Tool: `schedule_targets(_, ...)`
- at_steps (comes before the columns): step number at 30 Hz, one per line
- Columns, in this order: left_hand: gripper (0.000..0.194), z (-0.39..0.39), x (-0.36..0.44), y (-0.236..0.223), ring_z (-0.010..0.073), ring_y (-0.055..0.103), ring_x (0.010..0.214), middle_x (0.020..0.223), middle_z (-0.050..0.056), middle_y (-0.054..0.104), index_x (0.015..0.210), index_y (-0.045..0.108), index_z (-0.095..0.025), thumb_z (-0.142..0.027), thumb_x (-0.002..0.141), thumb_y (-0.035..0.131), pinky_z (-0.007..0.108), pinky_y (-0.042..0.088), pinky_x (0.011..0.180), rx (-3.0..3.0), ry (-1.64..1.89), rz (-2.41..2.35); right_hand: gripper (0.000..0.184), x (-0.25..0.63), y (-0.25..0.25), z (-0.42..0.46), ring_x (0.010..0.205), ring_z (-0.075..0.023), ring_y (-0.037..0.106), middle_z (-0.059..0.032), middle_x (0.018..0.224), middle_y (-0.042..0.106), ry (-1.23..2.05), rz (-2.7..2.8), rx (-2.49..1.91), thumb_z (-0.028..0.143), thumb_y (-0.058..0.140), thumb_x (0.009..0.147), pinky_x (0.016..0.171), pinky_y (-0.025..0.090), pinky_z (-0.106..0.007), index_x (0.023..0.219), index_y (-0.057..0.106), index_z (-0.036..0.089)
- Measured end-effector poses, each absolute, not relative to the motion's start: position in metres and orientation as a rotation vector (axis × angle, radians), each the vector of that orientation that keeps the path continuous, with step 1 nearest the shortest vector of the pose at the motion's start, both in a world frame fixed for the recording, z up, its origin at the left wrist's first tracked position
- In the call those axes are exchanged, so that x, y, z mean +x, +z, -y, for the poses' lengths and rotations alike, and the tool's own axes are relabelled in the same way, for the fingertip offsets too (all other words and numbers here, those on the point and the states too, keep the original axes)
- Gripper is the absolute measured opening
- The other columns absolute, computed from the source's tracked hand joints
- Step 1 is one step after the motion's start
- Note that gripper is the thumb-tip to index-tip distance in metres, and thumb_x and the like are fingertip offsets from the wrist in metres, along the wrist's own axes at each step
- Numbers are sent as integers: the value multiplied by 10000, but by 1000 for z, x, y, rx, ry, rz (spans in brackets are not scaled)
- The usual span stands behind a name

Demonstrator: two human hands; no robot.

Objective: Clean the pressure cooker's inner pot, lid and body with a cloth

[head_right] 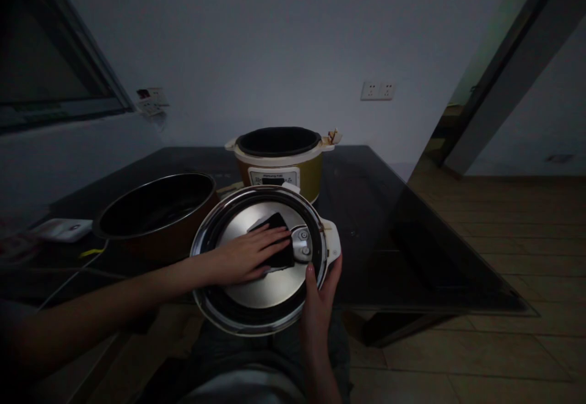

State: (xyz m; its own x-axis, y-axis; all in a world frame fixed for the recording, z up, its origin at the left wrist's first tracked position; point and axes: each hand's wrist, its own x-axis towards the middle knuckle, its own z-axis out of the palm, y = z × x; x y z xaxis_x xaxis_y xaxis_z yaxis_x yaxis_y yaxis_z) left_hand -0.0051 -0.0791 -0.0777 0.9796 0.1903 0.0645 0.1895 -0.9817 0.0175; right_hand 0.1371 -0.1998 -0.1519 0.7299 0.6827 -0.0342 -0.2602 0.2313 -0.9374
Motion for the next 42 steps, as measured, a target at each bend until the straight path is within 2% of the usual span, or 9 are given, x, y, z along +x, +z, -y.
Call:
schedule_targets(4,698,85,-33,-83,220,153,1474,1587,110,228,1492,236,-162,-210,876,560,418,161,1186,3169,59,-382,826,137,-150,201,1423,-232,277,-63,1578,253,649,449,-1179,467,625,818,1159,219,-436,1503,213,261)
schedule_targets(9,705,91,-44,-94,225,92,1482,1594,35,225,1512,192,-221,-195,895,533,438,77,1195,3241,69,-449,832,136,-150,199,1435,-231,242,-60,1593,204,638,468,-1209,462,615,823,1166,184,-427,1510,194,252)
schedule_targets(18,659,73,1,-99,326,3,1473,1604,50,182,1511,217,-204,-355,939,507,519,192,1166,3236,215,-715,819,134,-149,199,1450,-204,201,-66,1603,159,566,509,-1190,402,582,845,1178,123,-429,1519,143,253)
schedule_targets(21,643,85,2,-107,355,21,1467,1598,74,195,1508,240,-192,-328,938,503,545,247,1145,3209,295,-935,811,133,-149,199,1448,-207,206,-62,1605,152,578,502,-1182,403,575,847,1172,149,-441,1517,139,266)
schedule_targets(25,638,111,-6,-123,399,86,1449,1576,172,203,1491,289,-123,-216,905,521,551,327,1106,3150,333,-1251,803,133,-149,199,1448,-213,205,-66,1606,148,565,515,-1195,407,569,848,1170,155,-441,1516,148,262)
schedule_targets(28,631,129,-9,-134,393,150,1437,1557,208,230,1476,310,-89,-160,882,514,524,357,1097,3134,315,-1314,822,133,-149,198,1452,-226,191,-69,1606,145,557,503,-1202,428,584,833,1176,124,-447,1514,158,253)
schedule_targets(31,648,140,-11,-139,374,140,1441,1562,193,224,1473,310,-99,-97,852,497,510,383,1085,3124,312,-1291,834,134,-151,197,1455,-236,179,-68,1607,138,578,499,-1197,443,593,828,1178,117,-447,1514,160,253)
schedule_targets(38,629,148,-14,-133,363,112,1445,1571,172,208,1464,311,-125,-100,858,481,508,449,1032,3033,297,-1120,866,134,-150,198,1447,-234,210,-68,1600,165,584,484,-1216,486,590,822,1179,128,-444,1518,139,238)
schedule_targets(42,643,154,-11,-128,328,103,1453,1576,148,209,1459,320,-135,-44,835,450,482,410,1075,3028,221,-946,868,134,-149,199,1456,-234,183,-73,1602,151,587,460,-1249,553,545,835,1182,131,-433,1521,142,206)
